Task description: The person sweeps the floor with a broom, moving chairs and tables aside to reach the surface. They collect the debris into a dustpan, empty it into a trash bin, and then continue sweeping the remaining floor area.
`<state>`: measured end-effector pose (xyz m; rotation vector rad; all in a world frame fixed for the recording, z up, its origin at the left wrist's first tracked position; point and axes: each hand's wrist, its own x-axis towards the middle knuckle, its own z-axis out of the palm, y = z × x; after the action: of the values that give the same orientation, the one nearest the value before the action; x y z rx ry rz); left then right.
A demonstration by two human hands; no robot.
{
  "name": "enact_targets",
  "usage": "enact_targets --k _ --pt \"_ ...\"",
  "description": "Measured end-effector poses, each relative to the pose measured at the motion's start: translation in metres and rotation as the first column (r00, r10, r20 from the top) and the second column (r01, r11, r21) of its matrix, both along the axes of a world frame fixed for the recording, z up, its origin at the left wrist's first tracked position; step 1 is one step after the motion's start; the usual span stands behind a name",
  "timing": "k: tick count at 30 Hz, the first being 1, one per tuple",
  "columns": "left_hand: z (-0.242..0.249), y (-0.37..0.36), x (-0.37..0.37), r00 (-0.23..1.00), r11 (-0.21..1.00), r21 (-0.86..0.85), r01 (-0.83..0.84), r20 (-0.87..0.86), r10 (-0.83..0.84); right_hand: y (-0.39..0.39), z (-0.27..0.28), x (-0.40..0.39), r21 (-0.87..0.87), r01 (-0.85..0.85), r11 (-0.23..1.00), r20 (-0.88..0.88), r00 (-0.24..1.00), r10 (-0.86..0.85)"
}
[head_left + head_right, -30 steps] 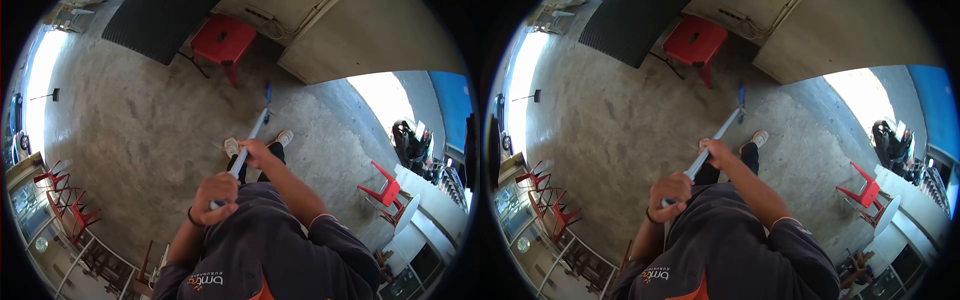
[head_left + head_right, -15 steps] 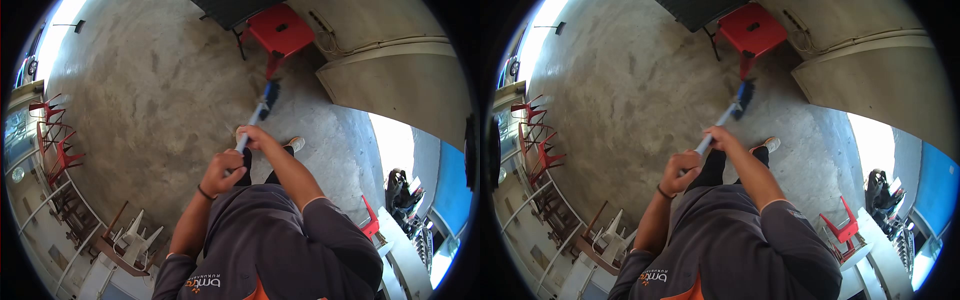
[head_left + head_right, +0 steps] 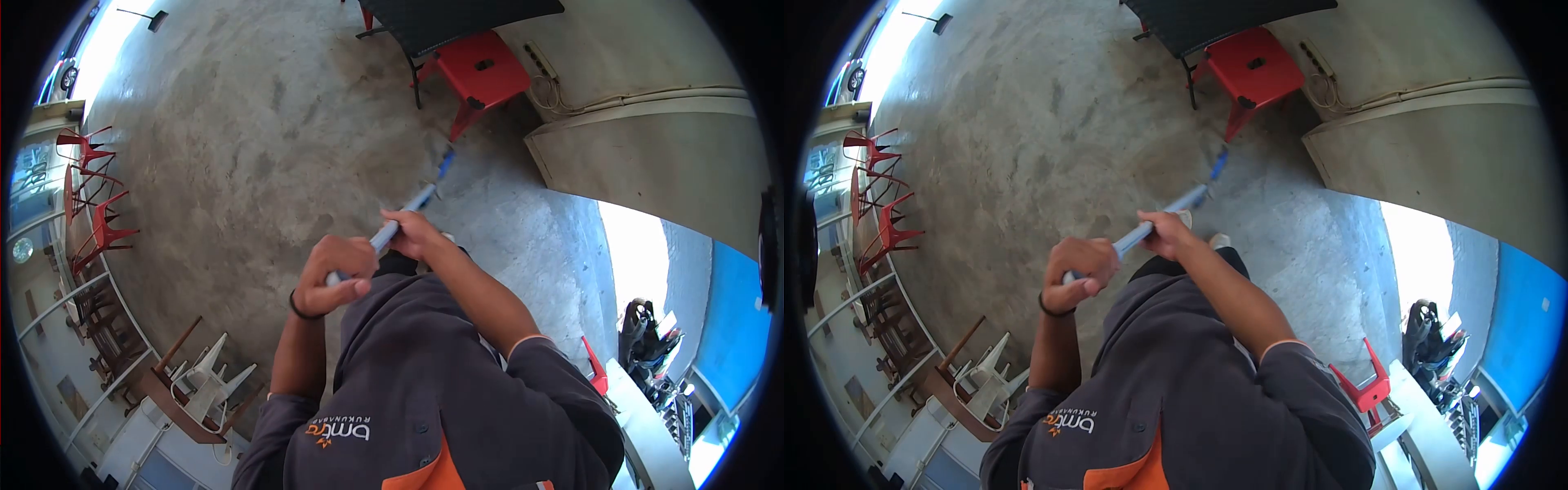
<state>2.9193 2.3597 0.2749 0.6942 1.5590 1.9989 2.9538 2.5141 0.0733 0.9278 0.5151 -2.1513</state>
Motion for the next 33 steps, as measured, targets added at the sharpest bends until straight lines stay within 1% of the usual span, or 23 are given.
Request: enact_targets --k 1,3,5,7,9,12,13,14,15,16,18,19,21,23,25,26,27,28,29,30,31,32,33 --pt "-0.008 0.009 0.004 0.998 0.999 0.027 0.029 0.051 -0.03 0.015 -0.015 0.02 0.01 0.052 0.999 -0.017 0.999 -0.052" --pt "-0.032 0.032 0.015 0.985 0.993 0.001 0.115 0.128 -0.114 0.051 -0.031 0.054 0.05 0.028 0.998 0.151 0.988 -0.035" --pt "-0.054 0.063 0.03 0.945 0.966 -0.034 0.255 0.221 -0.241 0.093 -0.059 0.095 -0.002 0.063 0.998 0.198 0.978 -0.061" --pt "-0.077 0.097 0.046 0.893 0.938 -0.005 0.348 0.308 -0.33 0.122 -0.034 0.119 0.066 0.155 0.986 0.203 0.965 -0.166" --pt "-0.112 0.126 0.066 0.851 0.897 0.01 0.441 0.314 -0.422 0.147 -0.047 0.148 0.112 0.148 0.983 0.254 0.952 -0.172" --pt "-0.128 0.151 0.077 0.816 0.837 -0.077 0.542 0.287 -0.502 0.161 -0.076 0.182 0.256 0.227 0.94 0.31 0.902 -0.302" --pt "-0.129 0.153 0.074 0.821 0.835 -0.108 0.54 0.285 -0.494 0.164 -0.086 0.187 0.204 0.236 0.95 0.274 0.918 -0.286" --pt "-0.13 0.154 0.07 0.826 0.831 -0.138 0.539 0.284 -0.488 0.163 -0.099 0.19 0.208 0.25 0.946 0.256 0.919 -0.299" --pt "-0.132 0.151 0.065 0.83 0.826 -0.168 0.538 0.281 -0.483 0.155 -0.1 0.181 0.213 0.265 0.94 0.237 0.92 -0.313" --pt "-0.137 0.146 0.056 0.857 0.856 -0.147 0.496 0.242 -0.455 0.146 -0.103 0.168 0.218 0.281 0.935 0.215 0.92 -0.327" --pt "-0.148 0.125 0.03 0.905 0.907 -0.099 0.41 0.164 -0.392 0.118 -0.112 0.128 0.205 0.297 0.932 0.232 0.911 -0.341" --pt "-0.147 0.108 0.011 0.909 0.9 -0.161 0.405 0.182 -0.376 0.1 -0.117 0.102 0.199 0.302 0.932 0.242 0.907 -0.345" --pt "-0.142 0.062 -0.037 0.917 0.876 -0.284 0.39 0.211 -0.34 0.059 -0.13 0.043 0.156 0.244 0.957 0.28 0.918 -0.28" --pt "-0.142 0.005 -0.09 0.95 0.895 -0.323 0.306 0.044 -0.309 -0.002 -0.165 -0.024 0.07 0.209 0.975 0.248 0.943 -0.22" --pt "-0.117 -0.056 -0.138 0.988 0.902 -0.402 0.154 0.035 -0.153 -0.069 -0.121 -0.112 0.013 0.173 0.985 0.202 0.964 -0.172" --pt "-0.103 -0.085 -0.162 0.993 0.893 -0.439 0.104 -0.01 -0.12 -0.107 -0.114 -0.151 0.036 0.147 0.988 0.187 0.971 -0.152" --pt "-0.091 -0.109 -0.187 0.994 0.883 -0.466 0.054 -0.062 -0.094 -0.139 -0.118 -0.183 -0.081 0.143 0.986 0.095 0.986 -0.136" --pt "-0.077 -0.126 -0.207 0.985 0.864 -0.504 0.021 -0.137 -0.104 -0.164 -0.093 -0.219 -0.095 0.132 0.987 0.057 0.99 -0.127" --pt "-0.066 -0.138 -0.222 0.971 0.843 -0.537 -0.017 -0.209 -0.114 -0.189 -0.097 -0.249 -0.151 0.125 0.981 -0.007 0.992 -0.127" --pt "-0.059 -0.145 -0.235 0.962 0.837 -0.546 -0.018 -0.237 -0.134 -0.21 -0.102 -0.273 -0.206 0.109 0.972 -0.069 0.99 -0.126" --pt "-0.052 -0.151 -0.245 0.954 0.83 -0.557 -0.023 -0.261 -0.149 -0.224 -0.088 -0.292 -0.159 0.106 0.982 -0.072 0.99 -0.119" --pt "-0.045 -0.158 -0.252 0.944 0.822 -0.568 -0.035 -0.289 -0.159 -0.232 -0.063 -0.311 -0.112 0.097 0.989 -0.079 0.991 -0.106" --pt "-0.036 -0.162 -0.258 0.937 0.843 -0.536 -0.039 -0.312 -0.155 -0.236 -0.041 -0.323 -0.09 0.058 0.994 -0.098 0.993 -0.067"
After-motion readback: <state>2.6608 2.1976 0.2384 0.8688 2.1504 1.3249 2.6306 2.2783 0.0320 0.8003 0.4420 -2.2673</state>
